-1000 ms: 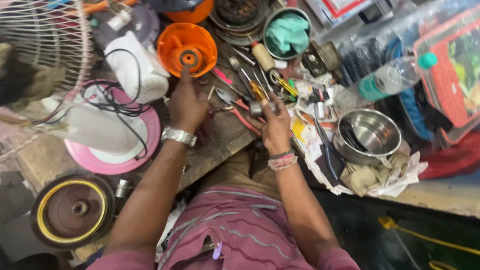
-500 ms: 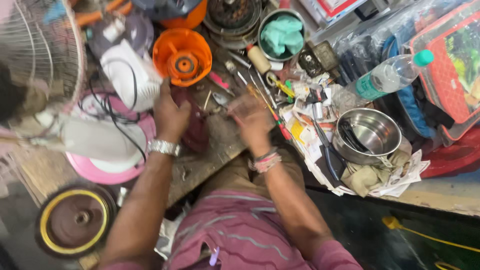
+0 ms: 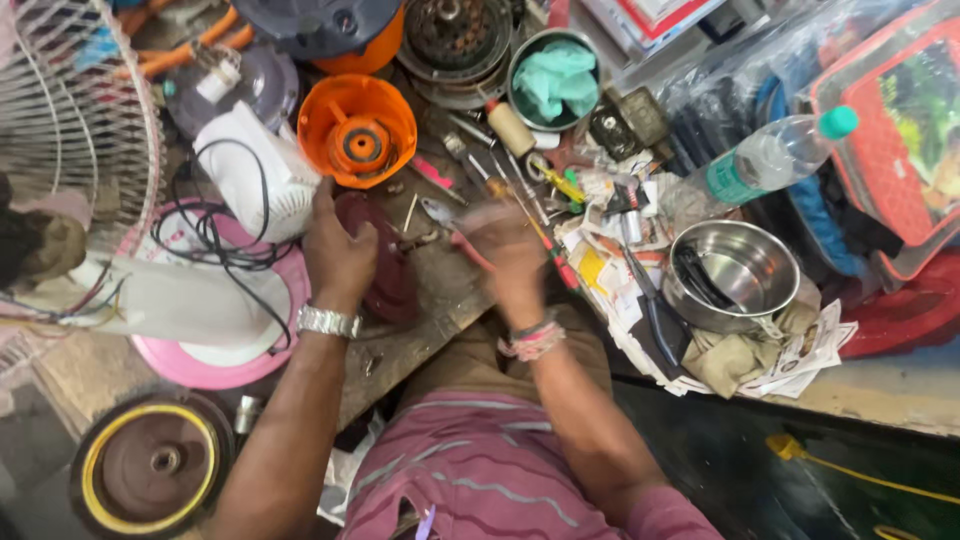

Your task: The person disassembles a fan motor housing using a screwdriver and pliers, removes the rotor and stator, and inspects the internal components on a cluttered workbench.

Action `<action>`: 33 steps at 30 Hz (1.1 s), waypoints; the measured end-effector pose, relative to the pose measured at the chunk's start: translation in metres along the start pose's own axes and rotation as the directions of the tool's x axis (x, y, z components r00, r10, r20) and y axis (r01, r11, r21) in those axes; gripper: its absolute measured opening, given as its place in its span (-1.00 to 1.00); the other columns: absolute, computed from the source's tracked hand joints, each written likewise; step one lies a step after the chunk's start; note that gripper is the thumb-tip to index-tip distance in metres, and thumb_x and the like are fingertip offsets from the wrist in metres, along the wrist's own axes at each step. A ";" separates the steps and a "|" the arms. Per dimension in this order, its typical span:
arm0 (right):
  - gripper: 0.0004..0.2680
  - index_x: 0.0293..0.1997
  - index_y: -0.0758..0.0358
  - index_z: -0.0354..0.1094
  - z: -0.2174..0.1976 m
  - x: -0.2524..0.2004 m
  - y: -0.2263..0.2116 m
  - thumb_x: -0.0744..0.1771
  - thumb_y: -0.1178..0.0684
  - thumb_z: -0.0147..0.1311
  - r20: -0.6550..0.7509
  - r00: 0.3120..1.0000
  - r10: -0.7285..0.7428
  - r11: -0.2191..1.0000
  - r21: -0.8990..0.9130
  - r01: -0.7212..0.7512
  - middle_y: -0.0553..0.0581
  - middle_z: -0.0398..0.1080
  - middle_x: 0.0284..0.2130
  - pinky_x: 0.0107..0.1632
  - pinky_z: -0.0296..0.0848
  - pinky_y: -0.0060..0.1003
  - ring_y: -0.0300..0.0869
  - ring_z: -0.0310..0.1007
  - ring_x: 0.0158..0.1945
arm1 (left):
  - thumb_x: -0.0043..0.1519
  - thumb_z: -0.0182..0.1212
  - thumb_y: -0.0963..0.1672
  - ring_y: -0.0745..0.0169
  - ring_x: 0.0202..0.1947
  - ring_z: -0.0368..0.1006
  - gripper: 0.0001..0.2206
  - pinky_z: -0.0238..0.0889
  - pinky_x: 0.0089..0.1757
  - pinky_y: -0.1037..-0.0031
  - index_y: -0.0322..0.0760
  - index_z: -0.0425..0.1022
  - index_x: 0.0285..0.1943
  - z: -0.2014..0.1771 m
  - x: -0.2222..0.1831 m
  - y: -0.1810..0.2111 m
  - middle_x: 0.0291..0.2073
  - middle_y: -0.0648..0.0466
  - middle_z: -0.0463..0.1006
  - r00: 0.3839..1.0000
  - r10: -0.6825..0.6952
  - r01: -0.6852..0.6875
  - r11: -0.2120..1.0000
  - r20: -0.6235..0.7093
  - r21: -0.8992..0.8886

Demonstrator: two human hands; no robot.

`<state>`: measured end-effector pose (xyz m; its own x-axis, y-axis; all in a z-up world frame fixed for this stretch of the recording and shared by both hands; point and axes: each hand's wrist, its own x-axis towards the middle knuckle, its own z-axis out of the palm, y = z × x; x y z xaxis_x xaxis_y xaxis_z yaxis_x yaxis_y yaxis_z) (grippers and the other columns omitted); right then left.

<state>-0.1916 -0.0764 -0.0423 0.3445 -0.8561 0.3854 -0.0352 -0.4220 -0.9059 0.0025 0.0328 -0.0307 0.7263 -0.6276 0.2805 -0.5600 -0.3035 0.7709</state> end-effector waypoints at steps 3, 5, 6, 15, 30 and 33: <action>-0.73 0.25 0.34 0.32 0.022 -0.008 0.010 0.40 0.15 0.15 0.253 0.964 -0.078 0.991 -0.087 0.103 0.23 0.42 0.16 0.35 0.24 -0.04 0.03 0.36 0.28 | 0.15 0.21 -0.17 -0.46 -0.01 0.44 -0.31 0.30 -0.04 -0.01 -0.36 0.08 0.52 0.003 -0.001 0.016 0.05 -0.40 0.51 0.990 -0.067 0.065 0.998 0.125 0.015; -0.74 0.23 0.35 0.32 0.020 -0.007 0.019 0.40 0.16 0.16 0.214 0.976 -0.036 0.998 -0.044 0.046 0.26 0.39 0.19 0.32 0.27 -0.04 0.06 0.34 0.29 | 0.16 0.21 -0.15 -0.43 0.02 0.46 -0.33 0.32 -0.03 -0.01 -0.35 0.12 0.52 0.010 0.000 0.022 0.09 -0.38 0.51 0.996 -0.039 0.038 0.999 0.080 0.013; -0.70 0.26 0.30 0.29 0.017 -0.011 0.025 0.37 0.13 0.15 0.190 0.966 0.173 0.981 0.057 -0.187 0.19 0.38 0.14 0.20 0.32 -0.06 -0.01 0.33 0.18 | 0.17 0.21 -0.14 -0.42 0.03 0.47 -0.34 0.33 -0.02 -0.01 -0.34 0.14 0.52 0.009 -0.008 0.020 0.10 -0.38 0.51 0.997 -0.043 0.042 0.999 0.064 0.019; -0.65 0.17 0.29 0.34 0.019 0.073 0.103 0.29 0.08 0.27 0.050 0.978 0.201 0.980 -0.015 -0.200 0.14 0.48 -0.02 0.13 0.45 -0.21 -0.07 0.49 0.04 | 0.06 0.24 -0.14 -0.21 0.20 0.39 -0.32 0.07 0.12 -0.29 -0.17 0.21 0.46 0.016 -0.008 0.017 0.19 -0.18 0.50 0.986 -0.150 0.134 0.973 0.071 0.187; -0.70 0.18 0.14 0.39 0.078 0.105 0.047 0.32 0.09 0.22 0.548 0.836 0.003 0.776 -0.528 0.343 0.28 0.51 -0.22 -0.03 0.43 0.02 0.13 0.50 -0.08 | 0.09 0.25 -0.09 -0.16 0.39 0.16 -0.25 -0.15 0.21 -0.47 -0.06 0.06 0.54 0.024 -0.031 0.022 0.32 -0.14 0.34 0.981 -0.148 0.113 0.961 0.124 0.254; -0.62 0.20 0.18 0.34 0.086 0.095 0.043 0.25 0.09 0.24 0.573 0.811 0.120 0.916 -0.379 0.132 0.30 0.53 -0.24 -0.04 0.46 -0.03 0.11 0.53 -0.12 | 0.08 0.26 -0.09 -0.15 0.39 0.17 -0.27 -0.14 0.19 -0.48 -0.09 0.10 0.51 0.026 -0.031 0.027 0.32 -0.16 0.34 0.988 -0.115 0.082 0.957 0.105 0.277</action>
<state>-0.0800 -0.1499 -0.0596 0.8126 -0.5736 0.1031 -0.3420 -0.6125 -0.7127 -0.0455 0.0253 -0.0334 0.7400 -0.6602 0.1290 -0.5872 -0.5405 0.6025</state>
